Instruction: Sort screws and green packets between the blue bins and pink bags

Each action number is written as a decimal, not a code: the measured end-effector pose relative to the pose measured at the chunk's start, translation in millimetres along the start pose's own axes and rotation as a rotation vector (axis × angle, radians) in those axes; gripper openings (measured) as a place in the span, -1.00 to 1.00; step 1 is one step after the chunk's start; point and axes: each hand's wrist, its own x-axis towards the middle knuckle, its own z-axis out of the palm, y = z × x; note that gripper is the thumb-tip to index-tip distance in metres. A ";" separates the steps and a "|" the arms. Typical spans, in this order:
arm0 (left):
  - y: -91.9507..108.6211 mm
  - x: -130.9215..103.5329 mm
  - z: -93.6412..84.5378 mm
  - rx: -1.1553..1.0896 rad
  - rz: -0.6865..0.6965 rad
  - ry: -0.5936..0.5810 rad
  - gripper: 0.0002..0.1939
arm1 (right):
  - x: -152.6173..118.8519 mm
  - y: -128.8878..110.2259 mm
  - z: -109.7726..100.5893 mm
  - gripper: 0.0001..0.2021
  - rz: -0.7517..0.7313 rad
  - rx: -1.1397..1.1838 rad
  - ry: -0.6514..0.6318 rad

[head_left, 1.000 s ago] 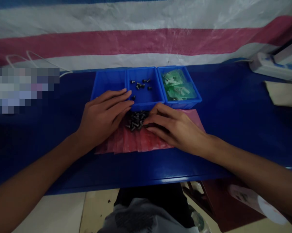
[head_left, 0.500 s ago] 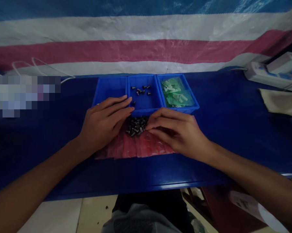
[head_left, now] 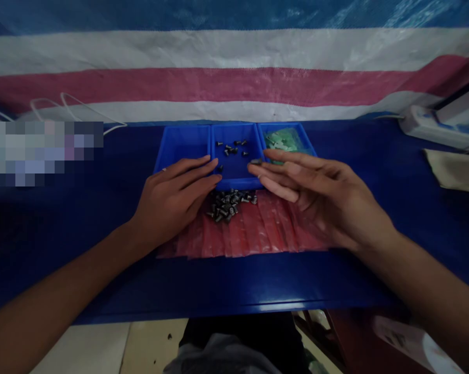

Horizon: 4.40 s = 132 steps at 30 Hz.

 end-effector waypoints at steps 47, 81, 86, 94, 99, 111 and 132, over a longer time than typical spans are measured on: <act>1.0 -0.9 3.0 0.016 0.026 0.040 -0.77 | -11.3 12.4 -1.1 -0.71 -0.612 -0.853 -0.190; 1.0 1.2 0.2 0.010 0.009 0.002 -0.76 | -3.5 7.8 -1.2 -0.76 0.055 -0.136 -0.113; 0.9 0.0 0.2 0.003 -0.010 -0.007 -0.72 | -0.1 9.1 -7.0 -0.93 0.025 -0.122 -0.081; 0.4 0.0 1.3 0.033 0.017 0.015 -0.75 | -4.5 7.7 -4.8 -0.77 -0.323 -0.348 -0.024; 0.4 1.0 0.8 0.024 0.025 0.023 -0.78 | -5.5 19.3 -5.9 -0.71 -0.683 -1.109 -0.385; -0.9 1.1 2.5 0.014 0.028 0.036 -0.73 | -2.8 26.7 -7.5 -0.79 -0.731 -1.129 -0.291; 1.0 -1.3 0.9 0.004 -0.002 0.005 -0.74 | -3.0 6.6 -9.7 -0.81 -0.304 -0.584 -0.097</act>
